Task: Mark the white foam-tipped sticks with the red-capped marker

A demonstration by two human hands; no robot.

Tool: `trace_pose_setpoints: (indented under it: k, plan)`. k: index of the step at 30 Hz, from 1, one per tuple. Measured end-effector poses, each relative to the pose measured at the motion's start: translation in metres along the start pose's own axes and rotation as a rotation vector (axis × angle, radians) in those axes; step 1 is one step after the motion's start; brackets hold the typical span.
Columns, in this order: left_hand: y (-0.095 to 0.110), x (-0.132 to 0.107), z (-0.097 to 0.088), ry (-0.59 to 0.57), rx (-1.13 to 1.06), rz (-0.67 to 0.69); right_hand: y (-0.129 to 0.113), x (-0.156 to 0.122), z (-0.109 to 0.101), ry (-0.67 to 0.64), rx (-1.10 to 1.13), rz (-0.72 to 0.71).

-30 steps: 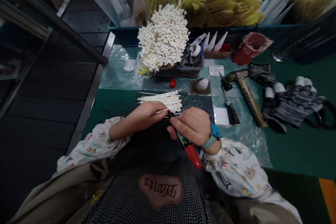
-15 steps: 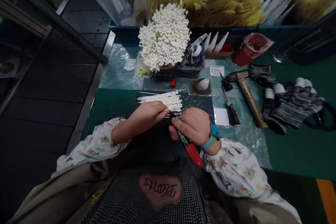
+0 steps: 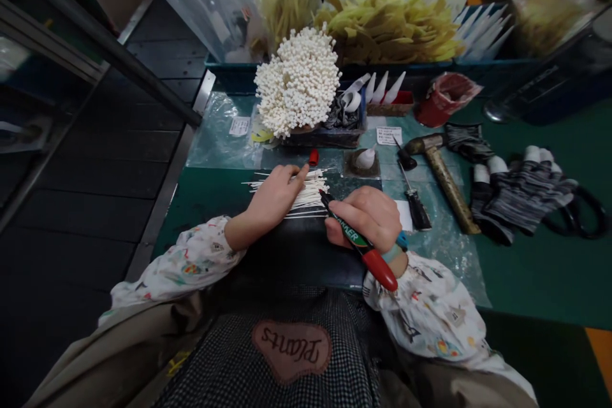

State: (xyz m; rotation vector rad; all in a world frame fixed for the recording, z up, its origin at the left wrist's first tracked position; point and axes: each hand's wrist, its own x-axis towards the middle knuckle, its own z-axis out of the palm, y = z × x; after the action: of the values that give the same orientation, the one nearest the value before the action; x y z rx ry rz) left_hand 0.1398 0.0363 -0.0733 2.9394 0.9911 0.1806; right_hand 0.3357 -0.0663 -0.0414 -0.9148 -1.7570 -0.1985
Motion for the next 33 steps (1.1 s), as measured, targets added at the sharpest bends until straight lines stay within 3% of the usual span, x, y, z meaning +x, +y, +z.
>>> trace_pose_setpoints:
  k: [6,10,16,22,27,33]
  plan:
    - [0.006,0.002,-0.012,-0.031,-0.048,0.001,0.004,-0.002,-0.001,0.009,-0.012,0.025]
    - [-0.007,0.02,-0.027,-0.064,-0.119,-0.042,0.007,-0.007,0.001,0.046,0.0,0.021]
    - [-0.027,0.055,-0.046,-0.31,-0.384,0.01,0.006,-0.005,-0.001,0.048,-0.009,0.065]
    - [-0.021,0.064,-0.035,-0.149,-0.293,-0.089,0.001,0.0,-0.001,0.083,-0.03,0.025]
    - [-0.02,0.064,-0.022,-0.111,-0.233,-0.1,0.002,0.0,0.002,0.075,-0.026,0.003]
    - [-0.022,0.045,-0.025,-0.034,-0.298,-0.103,0.003,-0.001,0.007,0.125,-0.097,0.106]
